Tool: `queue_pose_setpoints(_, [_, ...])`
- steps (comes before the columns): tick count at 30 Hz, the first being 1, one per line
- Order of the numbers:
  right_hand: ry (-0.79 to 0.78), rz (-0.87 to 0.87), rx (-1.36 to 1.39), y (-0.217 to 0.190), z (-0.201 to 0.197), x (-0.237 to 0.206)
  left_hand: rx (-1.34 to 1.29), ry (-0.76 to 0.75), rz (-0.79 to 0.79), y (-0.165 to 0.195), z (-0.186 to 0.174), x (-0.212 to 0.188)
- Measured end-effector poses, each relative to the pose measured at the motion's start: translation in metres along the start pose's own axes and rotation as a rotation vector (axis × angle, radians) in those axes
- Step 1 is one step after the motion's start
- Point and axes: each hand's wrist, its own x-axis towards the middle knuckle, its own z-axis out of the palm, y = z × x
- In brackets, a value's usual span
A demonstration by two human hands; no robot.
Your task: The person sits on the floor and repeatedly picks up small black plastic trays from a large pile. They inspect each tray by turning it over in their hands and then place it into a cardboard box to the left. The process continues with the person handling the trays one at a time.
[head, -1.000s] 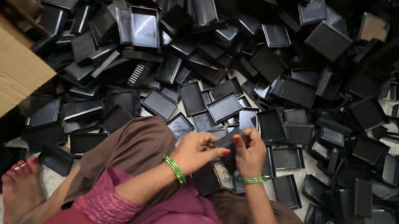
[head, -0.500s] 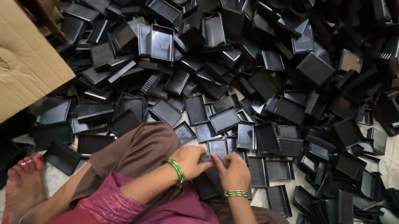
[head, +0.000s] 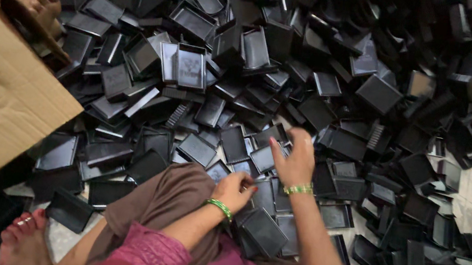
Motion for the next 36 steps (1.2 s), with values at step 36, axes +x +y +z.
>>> queue_pose_setpoints(36, [-0.271,0.671,0.035,0.108,-0.031,-0.095,0.565,0.423,-0.044,-0.028,-0.049,0.07])
